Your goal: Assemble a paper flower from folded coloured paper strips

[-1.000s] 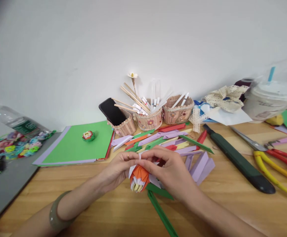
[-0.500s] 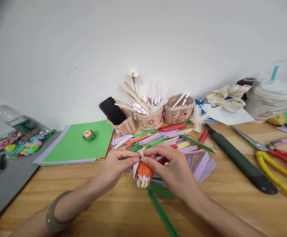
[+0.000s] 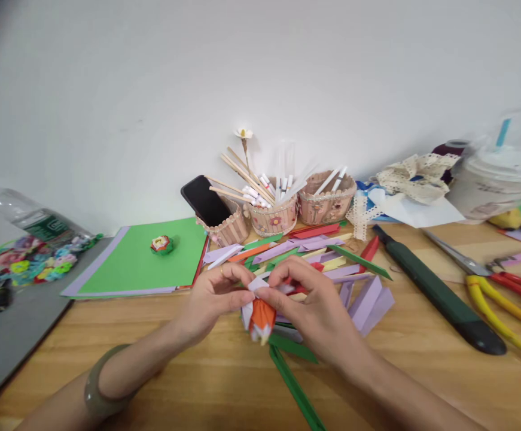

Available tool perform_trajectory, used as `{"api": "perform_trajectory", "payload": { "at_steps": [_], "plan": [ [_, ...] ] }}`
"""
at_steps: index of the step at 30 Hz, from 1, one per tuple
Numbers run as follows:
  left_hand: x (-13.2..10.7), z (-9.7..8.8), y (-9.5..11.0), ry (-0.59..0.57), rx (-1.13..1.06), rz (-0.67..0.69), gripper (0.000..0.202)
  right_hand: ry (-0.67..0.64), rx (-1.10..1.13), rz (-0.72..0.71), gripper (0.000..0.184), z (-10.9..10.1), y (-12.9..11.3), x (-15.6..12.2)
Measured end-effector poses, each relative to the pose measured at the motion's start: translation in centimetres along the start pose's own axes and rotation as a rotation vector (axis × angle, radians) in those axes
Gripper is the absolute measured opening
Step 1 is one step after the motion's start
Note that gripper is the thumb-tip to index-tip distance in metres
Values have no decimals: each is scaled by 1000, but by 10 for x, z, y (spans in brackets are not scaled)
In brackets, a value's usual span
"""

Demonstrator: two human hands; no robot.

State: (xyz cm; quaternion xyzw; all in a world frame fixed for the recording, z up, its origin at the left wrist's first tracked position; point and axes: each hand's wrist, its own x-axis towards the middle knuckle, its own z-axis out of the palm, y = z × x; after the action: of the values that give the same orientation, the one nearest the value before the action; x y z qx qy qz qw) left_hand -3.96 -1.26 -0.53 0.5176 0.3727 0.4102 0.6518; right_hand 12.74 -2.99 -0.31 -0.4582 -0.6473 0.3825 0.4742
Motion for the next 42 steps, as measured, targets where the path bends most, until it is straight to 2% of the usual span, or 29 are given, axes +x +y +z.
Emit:
{"api": "perform_trajectory", "payload": {
  "at_steps": [3, 10, 19, 28, 32, 42],
  "plan": [
    [1, -2, 3, -32, -5, -63, 25, -72, 70, 11, 20, 0, 3, -1],
    [4, -7, 5, -17, 6, -108, 25, -190, 225, 243, 21, -1, -4, 0],
    [4, -6, 10, -6, 64, -147, 18, -245, 297, 358, 23, -2, -4, 3],
    [8, -12, 6, -56, 14, -305, 23, -309, 208, 368, 23, -3, -6, 3],
    [9, -12, 6, -92, 20, -365, 25, -380, 138, 375, 20, -3, -5, 4],
    [8, -11, 6, -121, 14, -384, 26, -459, 117, 366, 12, -3, -6, 5]
  ]
}}
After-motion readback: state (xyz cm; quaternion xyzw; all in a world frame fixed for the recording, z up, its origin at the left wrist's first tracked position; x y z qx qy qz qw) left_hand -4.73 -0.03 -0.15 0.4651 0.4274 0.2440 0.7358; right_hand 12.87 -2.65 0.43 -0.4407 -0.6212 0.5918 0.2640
